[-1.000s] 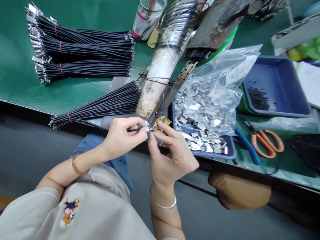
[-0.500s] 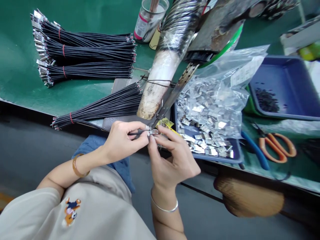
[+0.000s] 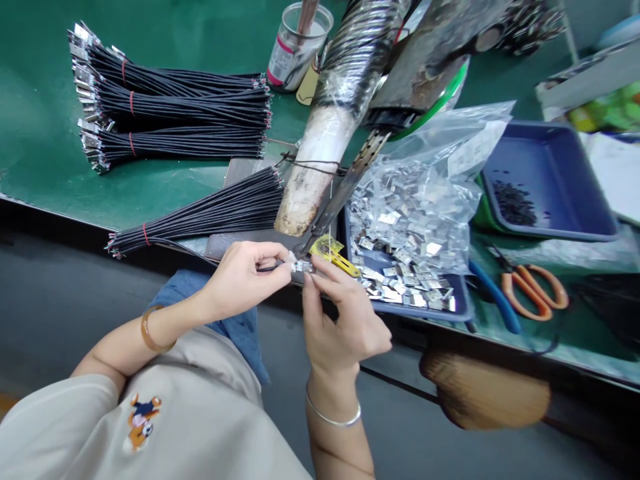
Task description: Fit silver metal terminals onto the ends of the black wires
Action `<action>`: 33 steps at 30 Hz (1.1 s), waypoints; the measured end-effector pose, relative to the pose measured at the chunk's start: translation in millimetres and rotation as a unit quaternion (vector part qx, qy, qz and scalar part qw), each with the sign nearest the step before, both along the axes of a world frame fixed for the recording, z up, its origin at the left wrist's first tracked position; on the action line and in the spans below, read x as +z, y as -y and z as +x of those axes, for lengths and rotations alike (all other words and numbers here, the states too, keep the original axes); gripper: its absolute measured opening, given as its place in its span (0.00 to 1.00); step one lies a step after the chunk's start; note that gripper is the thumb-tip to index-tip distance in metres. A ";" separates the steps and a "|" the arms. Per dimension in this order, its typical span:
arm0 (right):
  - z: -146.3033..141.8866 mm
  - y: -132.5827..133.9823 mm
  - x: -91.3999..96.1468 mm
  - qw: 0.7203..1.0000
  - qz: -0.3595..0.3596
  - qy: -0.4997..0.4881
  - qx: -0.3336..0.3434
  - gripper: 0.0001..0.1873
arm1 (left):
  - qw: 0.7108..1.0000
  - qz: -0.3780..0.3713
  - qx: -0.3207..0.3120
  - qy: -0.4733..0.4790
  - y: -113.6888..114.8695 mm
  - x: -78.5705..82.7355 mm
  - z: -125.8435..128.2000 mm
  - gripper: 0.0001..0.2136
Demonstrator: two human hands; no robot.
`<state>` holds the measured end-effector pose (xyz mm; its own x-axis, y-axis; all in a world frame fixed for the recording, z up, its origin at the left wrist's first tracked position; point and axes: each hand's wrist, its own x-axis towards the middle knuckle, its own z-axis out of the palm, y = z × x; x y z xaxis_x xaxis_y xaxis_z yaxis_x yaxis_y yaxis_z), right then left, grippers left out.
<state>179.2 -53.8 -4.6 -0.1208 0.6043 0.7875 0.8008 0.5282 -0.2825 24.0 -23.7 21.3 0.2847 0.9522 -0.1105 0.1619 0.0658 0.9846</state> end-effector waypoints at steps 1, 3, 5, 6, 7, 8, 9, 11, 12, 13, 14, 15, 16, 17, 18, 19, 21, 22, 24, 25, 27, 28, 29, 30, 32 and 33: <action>-1.1 -0.2 -1.9 1.000 -0.006 -0.010 0.003 0.09 | 1.000 0.001 0.005 0.001 0.1 -0.7 1.0 0.11; -2.7 -1.4 -5.6 0.999 -0.019 -0.029 0.004 0.10 | 1.000 0.003 0.015 0.001 0.0 -1.8 3.1 0.11; -3.6 -3.2 -7.6 0.999 -0.029 -0.044 -0.001 0.10 | 1.000 0.008 0.026 0.000 -0.5 -2.3 5.1 0.12; -3.9 -4.0 -7.7 0.998 -0.032 -0.050 -0.003 0.10 | 0.999 0.011 0.031 -0.001 -0.9 -2.3 5.9 0.12; -4.0 -4.6 -7.2 0.998 -0.031 -0.054 -0.005 0.10 | 0.999 0.015 0.036 -0.001 -1.4 -2.2 6.5 0.12; -4.1 -5.0 -6.4 0.998 -0.028 -0.057 -0.008 0.10 | 0.999 0.021 0.040 -0.002 -1.9 -1.9 6.8 0.11; -4.1 -5.1 -5.5 0.998 -0.021 -0.059 -0.010 0.10 | 0.999 0.028 0.043 -0.003 -2.3 -1.5 6.7 0.11; -4.0 -4.4 -4.0 0.998 -0.005 -0.055 -0.013 0.10 | 0.998 0.040 0.038 -0.009 -3.1 -1.0 6.0 0.10; -3.9 -3.8 -3.8 0.999 0.001 -0.048 -0.011 0.09 | 0.999 0.044 0.031 -0.012 -3.4 -1.0 5.4 0.09; -3.7 -3.2 -3.9 0.999 0.006 -0.039 -0.009 0.09 | 0.999 0.044 0.022 -0.015 -3.4 -1.2 4.9 0.09; -3.4 -2.8 -4.2 0.999 0.009 -0.031 -0.007 0.09 | 0.999 0.041 0.014 -0.019 -3.4 -1.6 4.6 0.08; -3.1 -2.6 -4.7 1.000 0.012 -0.024 -0.004 0.09 | 0.999 0.037 0.009 -0.023 -3.2 -2.1 4.4 0.08; -2.7 -2.6 -5.0 1.000 0.014 -0.019 -0.001 0.09 | 0.999 0.034 0.007 -0.027 -3.0 -2.6 4.3 0.08; -2.1 -2.9 -5.2 1.000 0.018 -0.016 0.002 0.08 | 0.999 0.031 0.007 -0.029 -2.9 -3.0 4.3 0.09; -1.1 -3.4 -5.2 1.000 0.022 -0.013 0.005 0.08 | 0.999 0.028 0.006 -0.030 -3.0 -3.1 4.0 0.09; 0.1 -4.0 -4.9 1.000 0.023 -0.008 0.008 0.08 | 0.999 0.024 0.004 -0.029 -3.3 -2.8 3.4 0.09; 3.5 -4.8 -4.0 1.000 0.015 0.009 0.017 0.07 | 1.000 0.012 -0.010 -0.019 -4.4 -0.9 0.9 0.09; 5.5 -4.8 -3.6 0.999 0.005 0.019 0.026 0.06 | 1.000 0.003 -0.025 -0.011 -4.9 0.7 -1.0 0.09; 9.3 -3.7 -3.0 0.998 -0.017 0.024 0.051 0.05 | 0.997 -0.010 -0.072 -0.002 -4.9 5.0 -5.4 0.10; 10.8 -2.5 -2.7 0.997 -0.025 0.012 0.066 0.05 | 0.996 -0.006 -0.093 -0.007 -3.9 7.4 -7.4 0.10; 12.1 0.3 -1.5 0.995 -0.042 -0.052 0.075 0.05 | 0.992 0.047 -0.110 -0.043 0.4 11.6 -10.2 0.08; 11.9 1.6 -0.3 0.991 -0.058 -0.100 0.067 0.05 | 0.987 0.097 -0.105 -0.068 3.4 12.9 -10.8 0.07; 11.1 2.7 1.2 0.983 -0.085 -0.151 0.058 0.05 | 0.979 0.153 -0.096 -0.095 6.5 13.6 -11.1 0.07; 10.0 3.4 2.9 0.971 -0.125 -0.198 0.055 0.05 | 0.968 0.206 -0.089 -0.116 9.3 13.5 -11.3 0.09; 7.6 4.2 5.5 0.940 -0.212 -0.259 0.071 0.06 | 0.952 0.261 -0.098 -0.125 12.6 11.2 -11.7 0.13; 6.7 4.7 5.8 0.928 -0.244 -0.268 0.081 0.07 | 0.955 0.252 -0.109 -0.111 12.6 9.3 -12.3 0.13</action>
<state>185.9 -58.5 1.2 0.0882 0.9133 0.3977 0.3967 0.3340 -0.8550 11.7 -36.3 30.5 0.5048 0.8212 0.2660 0.3268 -0.4670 0.8216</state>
